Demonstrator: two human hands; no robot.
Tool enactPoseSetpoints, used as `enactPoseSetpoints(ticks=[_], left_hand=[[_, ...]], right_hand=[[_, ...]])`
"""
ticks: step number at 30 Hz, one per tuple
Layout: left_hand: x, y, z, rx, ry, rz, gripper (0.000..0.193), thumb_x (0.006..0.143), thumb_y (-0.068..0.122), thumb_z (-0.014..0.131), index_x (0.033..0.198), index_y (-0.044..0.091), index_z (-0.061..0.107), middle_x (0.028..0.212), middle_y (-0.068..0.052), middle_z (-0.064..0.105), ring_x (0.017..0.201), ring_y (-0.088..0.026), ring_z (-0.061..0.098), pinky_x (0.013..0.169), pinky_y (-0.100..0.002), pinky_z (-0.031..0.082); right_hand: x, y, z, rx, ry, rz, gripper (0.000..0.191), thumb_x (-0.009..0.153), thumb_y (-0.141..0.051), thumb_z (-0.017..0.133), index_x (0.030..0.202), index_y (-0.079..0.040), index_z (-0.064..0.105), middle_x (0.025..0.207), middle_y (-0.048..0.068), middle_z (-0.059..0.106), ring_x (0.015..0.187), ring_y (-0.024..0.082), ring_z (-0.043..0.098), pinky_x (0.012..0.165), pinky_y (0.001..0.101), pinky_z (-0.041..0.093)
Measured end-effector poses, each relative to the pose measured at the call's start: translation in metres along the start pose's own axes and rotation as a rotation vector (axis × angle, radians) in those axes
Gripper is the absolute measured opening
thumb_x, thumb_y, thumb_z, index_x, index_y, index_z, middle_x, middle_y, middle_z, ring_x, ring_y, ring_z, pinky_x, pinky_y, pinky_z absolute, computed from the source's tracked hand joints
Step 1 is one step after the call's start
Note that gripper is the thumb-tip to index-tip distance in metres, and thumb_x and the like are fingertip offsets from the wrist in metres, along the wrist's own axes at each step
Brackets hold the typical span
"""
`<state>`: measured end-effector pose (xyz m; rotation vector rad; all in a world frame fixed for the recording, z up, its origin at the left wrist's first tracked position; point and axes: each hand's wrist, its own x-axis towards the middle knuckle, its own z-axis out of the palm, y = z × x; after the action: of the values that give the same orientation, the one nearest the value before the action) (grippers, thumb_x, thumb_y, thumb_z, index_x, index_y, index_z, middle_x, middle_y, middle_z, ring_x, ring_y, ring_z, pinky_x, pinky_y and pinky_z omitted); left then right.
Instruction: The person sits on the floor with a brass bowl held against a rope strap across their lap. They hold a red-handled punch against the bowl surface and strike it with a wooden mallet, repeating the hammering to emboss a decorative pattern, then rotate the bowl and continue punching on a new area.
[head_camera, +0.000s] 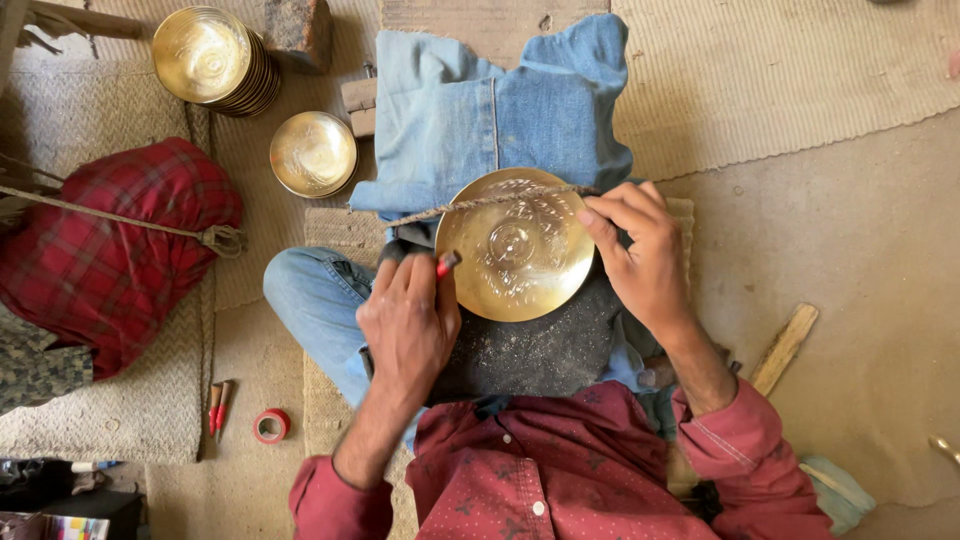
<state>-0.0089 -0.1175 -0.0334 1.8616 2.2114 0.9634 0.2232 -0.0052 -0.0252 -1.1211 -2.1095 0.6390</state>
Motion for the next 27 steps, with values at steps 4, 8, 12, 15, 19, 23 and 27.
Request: enactPoseSetpoints(ticks=[4, 8, 12, 15, 19, 23, 27], left_hand=[[-0.010, 0.008, -0.011, -0.002, -0.063, -0.083, 0.023, 0.093, 0.017, 0.071, 0.080, 0.006, 0.056, 0.074, -0.011, 0.062, 0.071, -0.034, 0.058, 0.056, -0.047, 0.045], [0.005, -0.002, -0.024, -0.062, -0.130, -0.159, 0.030, 0.094, 0.020, 0.073, 0.075, 0.004, 0.056, 0.068, -0.013, 0.059, 0.065, -0.034, 0.056, 0.055, -0.049, 0.043], [0.025, -0.011, -0.027, -0.073, -0.081, -0.102, 0.027, 0.095, 0.019, 0.075, 0.080, 0.003, 0.059, 0.069, -0.015, 0.060, 0.066, -0.035, 0.056, 0.056, -0.049, 0.042], [0.027, -0.010, -0.022, -0.121, -0.037, -0.041, 0.014, 0.091, 0.014, 0.074, 0.087, 0.005, 0.063, 0.072, -0.014, 0.061, 0.070, -0.034, 0.059, 0.058, -0.047, 0.044], [0.015, -0.002, -0.019, -0.133, -0.077, -0.089, 0.016, 0.090, 0.012, 0.074, 0.083, 0.005, 0.061, 0.071, -0.014, 0.060, 0.069, -0.034, 0.059, 0.057, -0.047, 0.044], [0.004, 0.005, -0.018, -0.118, -0.096, -0.142, 0.017, 0.089, 0.012, 0.075, 0.081, 0.005, 0.062, 0.067, -0.014, 0.059, 0.066, -0.034, 0.057, 0.055, -0.047, 0.043], [0.006, 0.004, -0.021, -0.121, -0.119, -0.139, 0.015, 0.089, 0.012, 0.074, 0.082, 0.006, 0.062, 0.067, -0.013, 0.059, 0.065, -0.033, 0.057, 0.055, -0.046, 0.043]], right_hand=[[0.003, 0.004, 0.004, 0.011, 0.045, 0.033, 0.018, 0.100, -0.016, 0.078, 0.102, 0.002, 0.073, 0.092, 0.009, 0.070, 0.085, 0.022, 0.062, 0.077, 0.0353, 0.049], [-0.009, 0.003, -0.002, -0.053, 0.044, 0.020, 0.019, 0.094, -0.019, 0.082, 0.095, -0.002, 0.075, 0.088, 0.008, 0.072, 0.080, 0.020, 0.063, 0.073, 0.0340, 0.047], [-0.031, -0.007, -0.005, -0.083, -0.025, 0.047, 0.020, 0.091, -0.020, 0.082, 0.089, -0.002, 0.074, 0.086, 0.007, 0.072, 0.081, 0.020, 0.062, 0.071, 0.0336, 0.047], [-0.034, -0.011, -0.004, -0.027, -0.039, 0.123, 0.020, 0.091, -0.019, 0.082, 0.084, -0.002, 0.075, 0.080, 0.005, 0.071, 0.076, 0.019, 0.059, 0.068, 0.0335, 0.046], [-0.022, -0.007, -0.007, -0.011, 0.015, 0.100, 0.017, 0.093, -0.016, 0.081, 0.087, -0.001, 0.075, 0.082, 0.005, 0.070, 0.077, 0.019, 0.059, 0.068, 0.0332, 0.045], [-0.012, -0.002, -0.012, 0.006, 0.027, 0.093, 0.018, 0.095, -0.014, 0.081, 0.088, 0.001, 0.073, 0.083, 0.006, 0.069, 0.079, 0.020, 0.058, 0.071, 0.0335, 0.045], [-0.018, -0.003, -0.011, 0.027, 0.029, 0.124, 0.019, 0.095, -0.013, 0.081, 0.088, 0.001, 0.071, 0.083, 0.006, 0.068, 0.079, 0.020, 0.059, 0.072, 0.0332, 0.047]])
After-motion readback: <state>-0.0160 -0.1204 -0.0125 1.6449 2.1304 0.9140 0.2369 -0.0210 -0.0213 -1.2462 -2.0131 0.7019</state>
